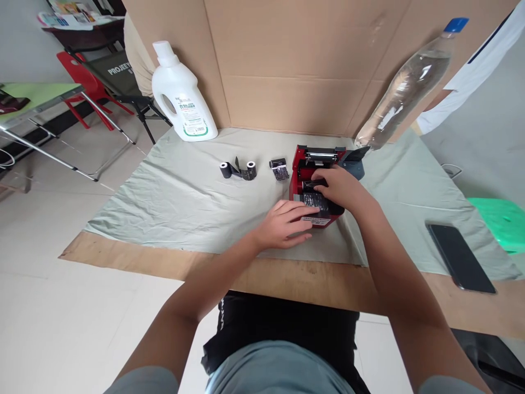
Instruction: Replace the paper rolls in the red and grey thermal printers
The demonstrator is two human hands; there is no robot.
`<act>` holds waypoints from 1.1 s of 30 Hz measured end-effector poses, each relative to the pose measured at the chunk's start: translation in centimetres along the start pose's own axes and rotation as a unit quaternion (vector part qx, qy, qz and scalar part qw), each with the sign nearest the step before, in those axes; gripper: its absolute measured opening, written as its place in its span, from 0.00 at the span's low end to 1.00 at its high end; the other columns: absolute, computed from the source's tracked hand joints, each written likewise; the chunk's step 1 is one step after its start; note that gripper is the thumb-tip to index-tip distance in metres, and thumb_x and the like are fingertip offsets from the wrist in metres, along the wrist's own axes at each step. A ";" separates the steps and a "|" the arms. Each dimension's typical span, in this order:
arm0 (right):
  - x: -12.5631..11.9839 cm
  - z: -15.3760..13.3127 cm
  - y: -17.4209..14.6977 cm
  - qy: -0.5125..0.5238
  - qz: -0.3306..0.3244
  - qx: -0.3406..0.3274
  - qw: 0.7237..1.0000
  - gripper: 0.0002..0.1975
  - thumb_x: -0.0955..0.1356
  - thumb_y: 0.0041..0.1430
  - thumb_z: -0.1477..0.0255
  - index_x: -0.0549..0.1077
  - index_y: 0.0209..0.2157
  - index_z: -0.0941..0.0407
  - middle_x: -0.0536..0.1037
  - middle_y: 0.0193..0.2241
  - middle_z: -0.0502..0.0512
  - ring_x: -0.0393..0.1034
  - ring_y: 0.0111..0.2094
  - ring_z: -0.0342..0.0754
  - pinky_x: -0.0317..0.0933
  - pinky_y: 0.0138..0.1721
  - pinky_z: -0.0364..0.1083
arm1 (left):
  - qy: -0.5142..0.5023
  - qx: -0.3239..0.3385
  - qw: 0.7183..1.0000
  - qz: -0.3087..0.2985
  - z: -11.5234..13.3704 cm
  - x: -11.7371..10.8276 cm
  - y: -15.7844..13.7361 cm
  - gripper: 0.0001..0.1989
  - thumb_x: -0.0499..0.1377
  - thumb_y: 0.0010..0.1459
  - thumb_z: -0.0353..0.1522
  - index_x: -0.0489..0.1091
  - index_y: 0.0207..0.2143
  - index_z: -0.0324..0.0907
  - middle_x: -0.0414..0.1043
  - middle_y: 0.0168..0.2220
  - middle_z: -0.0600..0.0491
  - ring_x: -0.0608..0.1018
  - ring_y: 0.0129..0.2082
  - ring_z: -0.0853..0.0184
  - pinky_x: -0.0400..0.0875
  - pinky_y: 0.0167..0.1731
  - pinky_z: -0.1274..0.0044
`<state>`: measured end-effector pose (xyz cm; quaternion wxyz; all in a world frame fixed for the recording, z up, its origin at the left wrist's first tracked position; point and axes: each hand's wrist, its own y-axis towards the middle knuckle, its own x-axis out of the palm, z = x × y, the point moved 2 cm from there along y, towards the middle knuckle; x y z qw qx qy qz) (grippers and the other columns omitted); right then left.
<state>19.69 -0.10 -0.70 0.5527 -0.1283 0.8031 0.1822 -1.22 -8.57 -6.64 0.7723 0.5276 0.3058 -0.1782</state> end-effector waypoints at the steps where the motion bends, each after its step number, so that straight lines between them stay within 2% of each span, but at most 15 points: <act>1: 0.2 0.1 0.3 -0.007 -0.013 0.001 1.000 0.11 0.69 0.59 0.76 0.80 0.43 0.54 0.84 0.43 0.59 0.74 0.48 0.59 0.67 0.48 0.55 | -0.003 0.012 1.000 0.003 0.1 0.1 0.0 0.07 0.61 0.66 0.39 0.78 0.39 0.49 0.79 0.58 0.48 0.78 0.56 0.55 0.68 0.52 0.63; 4: 0.6 -0.1 1.3 -0.027 -0.076 0.014 0.997 0.09 0.70 0.57 0.77 0.79 0.40 0.54 0.84 0.42 0.59 0.74 0.48 0.59 0.66 0.49 0.55 | 0.002 0.023 1.000 -0.001 0.0 0.3 0.0 0.06 0.61 0.66 0.37 0.78 0.40 0.49 0.80 0.58 0.49 0.80 0.56 0.56 0.66 0.55 0.63; 6: 0.7 -0.6 1.8 -0.063 -0.114 0.032 0.991 0.10 0.70 0.55 0.78 0.79 0.39 0.54 0.85 0.40 0.58 0.73 0.49 0.61 0.66 0.48 0.56 | 0.018 0.008 1.000 -0.015 0.0 0.3 0.0 0.09 0.60 0.67 0.37 0.77 0.47 0.49 0.80 0.57 0.49 0.80 0.57 0.57 0.64 0.58 0.62; 9: 0.3 -1.6 1.9 -0.108 -0.151 0.064 0.981 0.13 0.69 0.56 0.77 0.81 0.42 0.52 0.85 0.42 0.57 0.70 0.56 0.65 0.63 0.53 0.59 | 0.047 0.001 0.999 -0.018 0.1 0.2 -0.1 0.17 0.58 0.69 0.36 0.73 0.57 0.47 0.80 0.58 0.47 0.80 0.58 0.59 0.62 0.62 0.63; 11: -0.8 -2.0 1.4 -0.093 -0.159 0.070 0.980 0.15 0.68 0.59 0.75 0.82 0.45 0.50 0.85 0.45 0.56 0.69 0.58 0.65 0.62 0.56 0.62 | 0.060 0.009 0.998 -0.008 0.3 0.1 -0.1 0.18 0.57 0.69 0.34 0.71 0.60 0.46 0.79 0.58 0.47 0.80 0.58 0.60 0.61 0.63 0.64; 13: -2.6 -2.2 0.3 -0.029 -0.146 0.050 0.988 0.14 0.66 0.64 0.71 0.83 0.45 0.49 0.85 0.44 0.53 0.73 0.53 0.61 0.64 0.55 0.59 | 0.066 0.017 0.998 0.003 0.4 -0.1 0.0 0.19 0.58 0.68 0.34 0.71 0.60 0.46 0.80 0.58 0.48 0.80 0.57 0.61 0.61 0.64 0.65; 15: -4.8 -2.3 -0.8 0.057 -0.084 0.023 0.995 0.13 0.65 0.67 0.66 0.83 0.41 0.49 0.84 0.39 0.53 0.76 0.44 0.56 0.68 0.49 0.55 | 0.070 0.021 0.997 0.008 0.5 -0.2 0.0 0.20 0.58 0.68 0.34 0.70 0.61 0.46 0.80 0.57 0.48 0.81 0.57 0.61 0.61 0.64 0.65; 17: -6.8 -2.2 -1.5 0.113 0.059 0.006 0.992 0.15 0.64 0.69 0.63 0.82 0.39 0.50 0.83 0.37 0.53 0.76 0.41 0.54 0.69 0.46 0.54 | 0.069 0.024 0.997 0.009 0.7 -0.1 0.0 0.20 0.58 0.68 0.34 0.70 0.61 0.46 0.80 0.57 0.48 0.81 0.57 0.61 0.61 0.64 0.65; 19: -7.6 -1.8 -1.6 0.124 0.201 -0.003 0.972 0.14 0.64 0.70 0.63 0.80 0.44 0.50 0.83 0.42 0.55 0.76 0.46 0.55 0.69 0.50 0.55 | 0.069 0.028 0.997 0.006 0.8 0.0 0.0 0.20 0.58 0.68 0.34 0.70 0.61 0.46 0.80 0.57 0.48 0.81 0.56 0.61 0.61 0.64 0.65; 21: -6.9 -1.2 -0.9 0.119 0.253 -0.006 0.960 0.14 0.64 0.69 0.64 0.79 0.49 0.50 0.82 0.49 0.57 0.74 0.52 0.57 0.67 0.56 0.58 | 0.075 0.028 0.997 0.007 0.9 0.2 0.1 0.20 0.58 0.68 0.34 0.70 0.61 0.46 0.81 0.56 0.48 0.82 0.55 0.61 0.62 0.63 0.65; 23: -5.6 -0.5 0.2 0.121 0.232 0.001 0.965 0.14 0.65 0.68 0.64 0.79 0.48 0.51 0.82 0.49 0.58 0.74 0.54 0.59 0.66 0.57 0.60 | 0.084 0.030 0.996 0.014 1.0 0.3 0.2 0.19 0.58 0.69 0.34 0.71 0.60 0.46 0.81 0.56 0.48 0.82 0.54 0.61 0.63 0.62 0.64; 25: -4.5 0.1 1.0 0.129 0.214 0.012 0.968 0.13 0.65 0.68 0.64 0.79 0.44 0.53 0.82 0.45 0.59 0.75 0.50 0.58 0.68 0.55 0.60 | 0.086 0.037 0.995 0.022 1.2 0.2 0.3 0.20 0.58 0.68 0.34 0.70 0.61 0.44 0.81 0.55 0.47 0.82 0.54 0.60 0.64 0.61 0.64; 29: -4.4 0.6 0.9 0.169 0.205 0.046 0.963 0.10 0.67 0.64 0.68 0.78 0.44 0.53 0.82 0.35 0.55 0.77 0.39 0.54 0.71 0.47 0.56 | 0.079 0.046 0.995 0.035 1.5 0.1 0.7 0.24 0.59 0.67 0.33 0.66 0.64 0.41 0.81 0.56 0.45 0.81 0.55 0.61 0.65 0.61 0.66; 31: -4.6 0.7 0.3 0.186 0.150 0.063 0.969 0.11 0.68 0.61 0.70 0.77 0.46 0.53 0.81 0.31 0.53 0.77 0.36 0.54 0.71 0.44 0.56 | 0.083 0.046 0.995 0.040 1.6 0.1 0.9 0.25 0.59 0.67 0.33 0.66 0.65 0.41 0.81 0.56 0.45 0.81 0.55 0.61 0.65 0.62 0.66; 33: -4.4 0.9 -0.2 0.176 0.051 0.072 0.980 0.12 0.70 0.58 0.71 0.77 0.44 0.53 0.81 0.31 0.53 0.76 0.34 0.54 0.71 0.41 0.55 | 0.086 0.044 0.995 0.038 1.6 0.3 0.8 0.25 0.58 0.67 0.33 0.66 0.65 0.42 0.81 0.56 0.45 0.81 0.55 0.61 0.64 0.63 0.66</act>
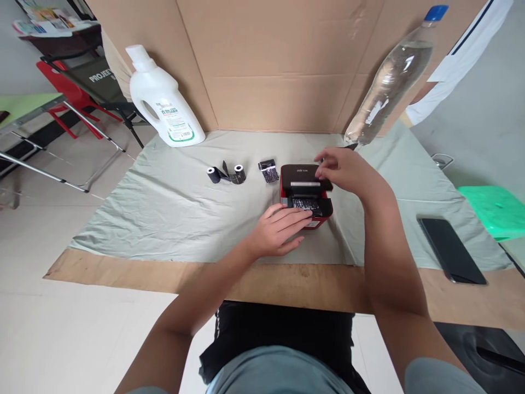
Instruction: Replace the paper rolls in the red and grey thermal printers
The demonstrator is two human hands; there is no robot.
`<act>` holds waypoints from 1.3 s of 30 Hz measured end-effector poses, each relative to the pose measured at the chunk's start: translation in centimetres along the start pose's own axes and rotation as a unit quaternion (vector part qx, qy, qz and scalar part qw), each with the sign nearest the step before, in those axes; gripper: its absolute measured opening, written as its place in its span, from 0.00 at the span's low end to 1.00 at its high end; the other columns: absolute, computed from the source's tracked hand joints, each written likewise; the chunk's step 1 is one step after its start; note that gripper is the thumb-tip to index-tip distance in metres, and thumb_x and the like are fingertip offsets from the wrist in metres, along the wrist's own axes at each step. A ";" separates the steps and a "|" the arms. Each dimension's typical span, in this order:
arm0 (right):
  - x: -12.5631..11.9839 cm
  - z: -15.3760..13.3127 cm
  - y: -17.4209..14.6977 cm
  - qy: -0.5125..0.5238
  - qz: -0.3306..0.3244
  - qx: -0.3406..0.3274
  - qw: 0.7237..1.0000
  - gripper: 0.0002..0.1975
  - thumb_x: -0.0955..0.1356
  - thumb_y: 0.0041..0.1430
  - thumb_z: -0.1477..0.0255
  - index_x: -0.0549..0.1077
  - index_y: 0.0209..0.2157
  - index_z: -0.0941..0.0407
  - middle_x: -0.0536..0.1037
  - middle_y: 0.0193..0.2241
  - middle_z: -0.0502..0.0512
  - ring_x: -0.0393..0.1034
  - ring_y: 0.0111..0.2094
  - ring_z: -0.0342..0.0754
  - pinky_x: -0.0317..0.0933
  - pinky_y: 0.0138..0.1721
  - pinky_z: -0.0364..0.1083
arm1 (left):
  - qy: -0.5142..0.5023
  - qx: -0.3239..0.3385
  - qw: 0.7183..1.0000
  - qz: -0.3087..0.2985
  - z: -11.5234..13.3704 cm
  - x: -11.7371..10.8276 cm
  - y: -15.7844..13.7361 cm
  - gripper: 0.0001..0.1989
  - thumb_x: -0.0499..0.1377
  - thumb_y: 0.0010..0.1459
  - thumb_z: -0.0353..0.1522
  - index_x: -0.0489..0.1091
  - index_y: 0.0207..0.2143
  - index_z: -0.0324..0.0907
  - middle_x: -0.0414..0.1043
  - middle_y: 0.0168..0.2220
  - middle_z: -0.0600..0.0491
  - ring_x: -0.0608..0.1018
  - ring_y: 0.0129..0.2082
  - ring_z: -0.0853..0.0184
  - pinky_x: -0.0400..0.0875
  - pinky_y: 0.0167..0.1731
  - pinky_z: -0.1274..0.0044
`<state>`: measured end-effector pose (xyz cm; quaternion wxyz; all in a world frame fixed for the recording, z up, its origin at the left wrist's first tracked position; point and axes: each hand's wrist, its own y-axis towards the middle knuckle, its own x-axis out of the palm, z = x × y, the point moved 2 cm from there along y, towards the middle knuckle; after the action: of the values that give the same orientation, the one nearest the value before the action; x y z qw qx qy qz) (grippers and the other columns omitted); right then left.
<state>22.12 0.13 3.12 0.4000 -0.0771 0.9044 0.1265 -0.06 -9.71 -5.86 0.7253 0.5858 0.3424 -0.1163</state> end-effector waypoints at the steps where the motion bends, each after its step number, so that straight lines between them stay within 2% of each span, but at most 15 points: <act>1: 0.1 0.2 -0.2 -0.020 -0.047 0.007 0.999 0.12 0.70 0.56 0.71 0.77 0.44 0.53 0.81 0.33 0.54 0.76 0.34 0.54 0.71 0.40 0.54 | -0.002 -0.003 1.000 -0.004 0.0 0.1 -0.1 0.24 0.58 0.68 0.34 0.66 0.65 0.44 0.80 0.56 0.46 0.81 0.56 0.61 0.64 0.63 0.65; 3: 0.4 0.6 -0.5 -0.074 -0.107 0.012 0.991 0.15 0.71 0.55 0.71 0.78 0.45 0.52 0.80 0.41 0.57 0.76 0.40 0.56 0.71 0.42 0.55 | -0.014 -0.020 1.000 -0.009 -0.1 0.4 -0.4 0.24 0.56 0.69 0.34 0.66 0.66 0.48 0.78 0.59 0.47 0.80 0.57 0.60 0.64 0.64 0.64; 5: 0.6 1.0 -0.6 -0.126 -0.116 0.020 0.985 0.19 0.72 0.54 0.69 0.77 0.49 0.51 0.77 0.49 0.59 0.73 0.50 0.61 0.71 0.47 0.57 | -0.042 -0.063 0.997 0.003 -0.4 0.6 -0.7 0.25 0.55 0.70 0.36 0.62 0.68 0.51 0.73 0.65 0.46 0.78 0.61 0.58 0.64 0.64 0.62; 7: 0.6 1.6 -0.5 -0.141 -0.108 0.053 0.983 0.26 0.73 0.54 0.65 0.75 0.55 0.50 0.73 0.55 0.61 0.72 0.54 0.64 0.71 0.49 0.59 | -0.085 -0.147 0.985 0.029 -1.1 0.8 -0.9 0.29 0.53 0.71 0.39 0.55 0.72 0.50 0.65 0.70 0.43 0.73 0.66 0.55 0.63 0.66 0.59; 9: 0.4 2.2 -0.5 -0.104 -0.115 0.103 0.983 0.33 0.75 0.53 0.60 0.71 0.60 0.49 0.72 0.59 0.62 0.74 0.51 0.64 0.73 0.47 0.59 | -0.133 -0.254 0.957 0.050 -1.9 0.9 -1.0 0.30 0.50 0.72 0.42 0.53 0.73 0.49 0.61 0.72 0.43 0.67 0.71 0.54 0.58 0.70 0.57; 11: 0.2 2.7 -0.7 -0.023 -0.148 0.151 0.977 0.38 0.76 0.53 0.56 0.67 0.64 0.49 0.74 0.59 0.63 0.77 0.46 0.61 0.75 0.42 0.56 | -0.194 -0.375 0.904 0.067 -3.0 1.2 -0.8 0.28 0.50 0.72 0.44 0.57 0.70 0.49 0.59 0.73 0.46 0.62 0.73 0.55 0.55 0.73 0.58; 13: 0.3 3.0 -1.2 0.068 -0.191 0.191 0.960 0.38 0.75 0.55 0.55 0.66 0.65 0.48 0.78 0.55 0.61 0.78 0.45 0.60 0.76 0.38 0.54 | -0.280 -0.494 0.819 0.080 -4.1 1.7 -0.5 0.27 0.53 0.70 0.44 0.60 0.68 0.48 0.57 0.74 0.47 0.61 0.74 0.55 0.58 0.72 0.60; 15: 0.9 3.5 -2.0 0.140 -0.216 0.216 0.942 0.35 0.74 0.58 0.55 0.67 0.65 0.47 0.81 0.52 0.59 0.79 0.44 0.58 0.77 0.36 0.52 | -0.362 -0.573 0.731 0.082 -4.8 2.1 0.1 0.30 0.58 0.66 0.41 0.59 0.69 0.47 0.56 0.75 0.46 0.62 0.74 0.55 0.61 0.72 0.62; 16: 1.3 3.8 -2.4 0.167 -0.217 0.223 0.935 0.34 0.72 0.60 0.55 0.67 0.65 0.46 0.81 0.51 0.58 0.79 0.44 0.57 0.77 0.36 0.51 | -0.392 -0.588 0.703 0.078 -5.1 2.2 0.5 0.32 0.59 0.64 0.40 0.58 0.69 0.46 0.57 0.74 0.46 0.62 0.74 0.55 0.61 0.72 0.62; 18: 2.3 4.6 -3.4 0.219 -0.207 0.227 0.926 0.32 0.69 0.64 0.56 0.65 0.67 0.45 0.82 0.50 0.56 0.79 0.42 0.55 0.77 0.34 0.48 | -0.427 -0.589 0.683 0.065 -5.4 2.3 1.3 0.33 0.61 0.61 0.36 0.60 0.67 0.47 0.60 0.73 0.48 0.63 0.73 0.55 0.60 0.73 0.62; 23: 4.1 6.1 -4.6 0.311 -0.158 0.196 0.916 0.32 0.65 0.67 0.62 0.60 0.71 0.44 0.83 0.45 0.54 0.80 0.39 0.52 0.76 0.32 0.48 | -0.434 -0.598 0.672 0.054 -6.2 3.1 1.2 0.32 0.58 0.58 0.32 0.62 0.65 0.50 0.66 0.69 0.52 0.69 0.69 0.55 0.68 0.69 0.60; 29: 4.7 6.4 -5.2 0.284 -0.108 0.194 0.933 0.31 0.66 0.66 0.60 0.63 0.70 0.43 0.83 0.51 0.54 0.81 0.43 0.56 0.78 0.34 0.52 | -0.412 -0.562 0.716 0.042 -6.9 4.5 0.0 0.31 0.55 0.61 0.31 0.60 0.67 0.54 0.66 0.69 0.54 0.72 0.68 0.58 0.75 0.62 0.62; 32: 6.0 5.9 -7.0 0.286 -0.023 0.143 0.947 0.31 0.66 0.67 0.53 0.65 0.69 0.44 0.77 0.60 0.56 0.77 0.55 0.61 0.77 0.49 0.59 | -0.392 -0.562 0.726 0.051 -6.2 4.5 -0.2 0.30 0.54 0.64 0.34 0.60 0.69 0.54 0.65 0.70 0.54 0.70 0.69 0.57 0.73 0.64 0.61; 35: 7.7 5.0 -9.4 0.256 0.036 0.029 0.965 0.41 0.71 0.62 0.49 0.59 0.72 0.44 0.67 0.70 0.56 0.63 0.69 0.63 0.63 0.67 0.64 | -0.376 -0.553 0.741 0.059 -5.0 4.3 -0.4 0.28 0.52 0.69 0.40 0.59 0.70 0.54 0.59 0.73 0.54 0.64 0.73 0.57 0.65 0.70 0.59; 39: 9.1 4.5 -10.8 0.180 0.081 -0.010 0.980 0.55 0.77 0.52 0.49 0.53 0.75 0.48 0.66 0.69 0.64 0.61 0.69 0.68 0.57 0.69 0.68 | -0.351 -0.549 0.757 0.047 -4.2 4.2 -0.7 0.28 0.48 0.71 0.45 0.59 0.71 0.53 0.53 0.75 0.54 0.57 0.76 0.58 0.57 0.74 0.56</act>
<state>21.83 -9.24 -8.40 0.2185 -0.0287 0.9636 0.1514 1.09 -5.02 -9.40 0.9964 0.0208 0.0413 -0.0716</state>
